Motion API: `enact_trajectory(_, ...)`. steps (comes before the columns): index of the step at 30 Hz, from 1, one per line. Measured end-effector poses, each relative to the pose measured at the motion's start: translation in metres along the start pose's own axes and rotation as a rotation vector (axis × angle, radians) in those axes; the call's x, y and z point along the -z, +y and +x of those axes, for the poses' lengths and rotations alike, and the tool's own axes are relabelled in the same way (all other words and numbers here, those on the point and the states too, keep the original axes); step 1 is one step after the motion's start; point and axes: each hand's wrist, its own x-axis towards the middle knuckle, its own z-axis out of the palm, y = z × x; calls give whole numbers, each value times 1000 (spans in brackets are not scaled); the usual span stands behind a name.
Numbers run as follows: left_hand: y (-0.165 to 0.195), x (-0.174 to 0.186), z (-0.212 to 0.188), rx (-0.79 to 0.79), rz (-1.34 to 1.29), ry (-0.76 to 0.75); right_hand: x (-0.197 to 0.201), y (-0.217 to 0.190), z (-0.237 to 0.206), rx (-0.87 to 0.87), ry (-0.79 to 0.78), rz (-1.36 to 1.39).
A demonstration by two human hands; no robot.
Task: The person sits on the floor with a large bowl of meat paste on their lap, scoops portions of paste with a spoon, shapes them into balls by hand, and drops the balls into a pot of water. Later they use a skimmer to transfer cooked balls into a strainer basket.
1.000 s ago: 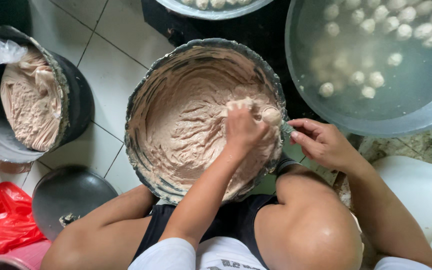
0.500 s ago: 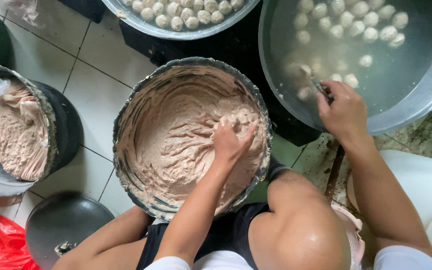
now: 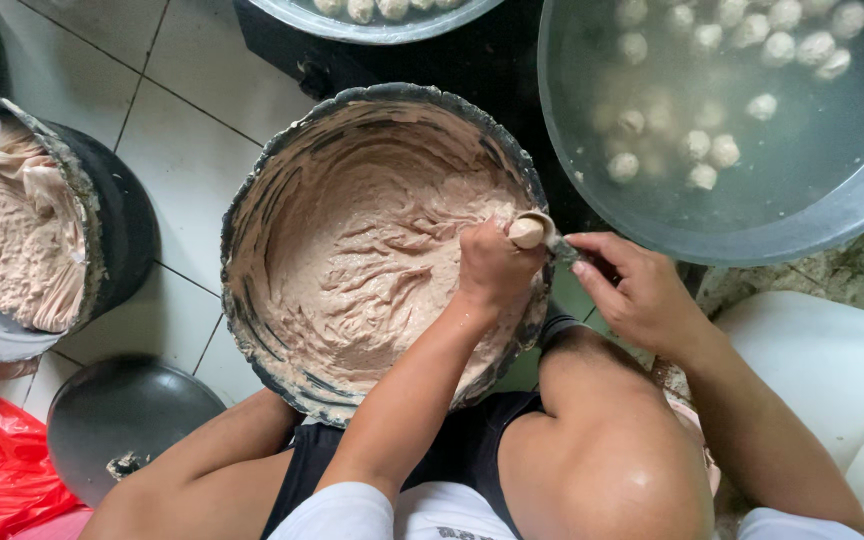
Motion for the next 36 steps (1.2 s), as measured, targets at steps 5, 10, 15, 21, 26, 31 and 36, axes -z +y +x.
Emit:
enact_trajectory(5, 1, 6, 1, 43, 135, -55, 1, 10, 7, -280, -177, 390)
enact_trajectory(10, 7, 10, 5, 184, 407, 39, 18, 27, 16, -103, 96, 119)
enact_trajectory(15, 4, 11, -1, -30, 124, 77, 36, 32, 26, -22, 279, -194)
enact_trajectory(21, -4, 2, -5, 52, -42, 73, 24, 21, 15, -107, 99, -88)
enact_trajectory(26, -2, -4, -8, 4, -36, 23, 0, 11, 1, 226, -25, -35)
enact_trajectory(31, 8, 0, -6, 35, 23, -98, -5, 12, 1, -241, -260, 366)
enact_trajectory(36, 10, 15, 16, 324, 279, -246, 14, 29, 5, -316, -174, 387)
